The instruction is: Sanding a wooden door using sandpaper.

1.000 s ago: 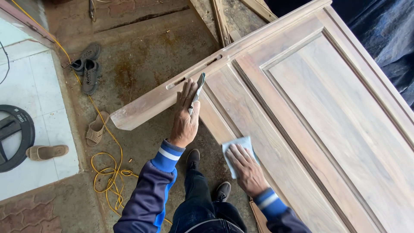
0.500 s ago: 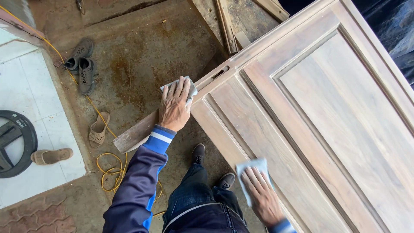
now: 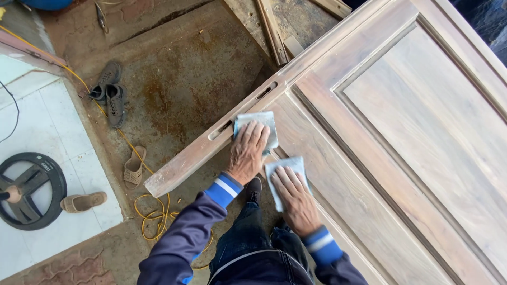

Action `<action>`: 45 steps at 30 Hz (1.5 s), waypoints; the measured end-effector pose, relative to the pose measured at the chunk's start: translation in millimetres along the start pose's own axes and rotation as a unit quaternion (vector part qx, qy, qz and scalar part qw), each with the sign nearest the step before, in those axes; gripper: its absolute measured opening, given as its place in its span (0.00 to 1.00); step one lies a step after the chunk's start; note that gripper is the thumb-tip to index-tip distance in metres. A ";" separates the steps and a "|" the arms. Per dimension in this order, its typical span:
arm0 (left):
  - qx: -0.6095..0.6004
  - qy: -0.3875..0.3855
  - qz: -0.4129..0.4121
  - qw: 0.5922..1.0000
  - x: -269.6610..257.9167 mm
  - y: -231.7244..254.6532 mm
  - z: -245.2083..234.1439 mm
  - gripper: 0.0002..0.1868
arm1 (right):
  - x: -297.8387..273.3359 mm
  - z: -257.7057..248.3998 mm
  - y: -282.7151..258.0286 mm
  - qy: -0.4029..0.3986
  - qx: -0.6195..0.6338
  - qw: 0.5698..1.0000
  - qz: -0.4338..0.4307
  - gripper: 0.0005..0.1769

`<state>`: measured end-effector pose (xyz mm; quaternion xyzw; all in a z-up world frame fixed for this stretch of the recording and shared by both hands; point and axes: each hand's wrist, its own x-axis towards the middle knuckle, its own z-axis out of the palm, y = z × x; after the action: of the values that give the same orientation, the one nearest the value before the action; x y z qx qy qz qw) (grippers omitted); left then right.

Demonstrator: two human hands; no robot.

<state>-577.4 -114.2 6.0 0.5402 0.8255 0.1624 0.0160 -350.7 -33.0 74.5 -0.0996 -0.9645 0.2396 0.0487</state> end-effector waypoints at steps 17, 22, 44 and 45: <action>-0.103 -0.039 0.360 0.927 32.7 -19.1 -45.0 0.15 | -186.8 9.8 33.9 0.171 -0.054 0.941 0.287 0.38; 0.037 -0.113 0.291 0.949 44.7 -38.7 -34.5 0.10 | -189.0 7.8 33.4 0.137 -0.053 0.939 0.310 0.43; -0.057 -0.062 0.171 0.982 -33.6 82.6 -0.9 0.17 | -180.5 5.9 26.3 0.195 -0.079 0.932 0.296 0.31; -0.034 -0.014 0.192 0.981 -34.2 92.5 -7.2 0.20 | -181.2 6.5 26.4 0.192 -0.075 0.933 0.294 0.31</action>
<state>-482.6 -113.0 34.1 0.6899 0.7002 0.1832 0.0141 -170.5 -52.1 48.0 -0.4265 -0.8793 0.1468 0.1526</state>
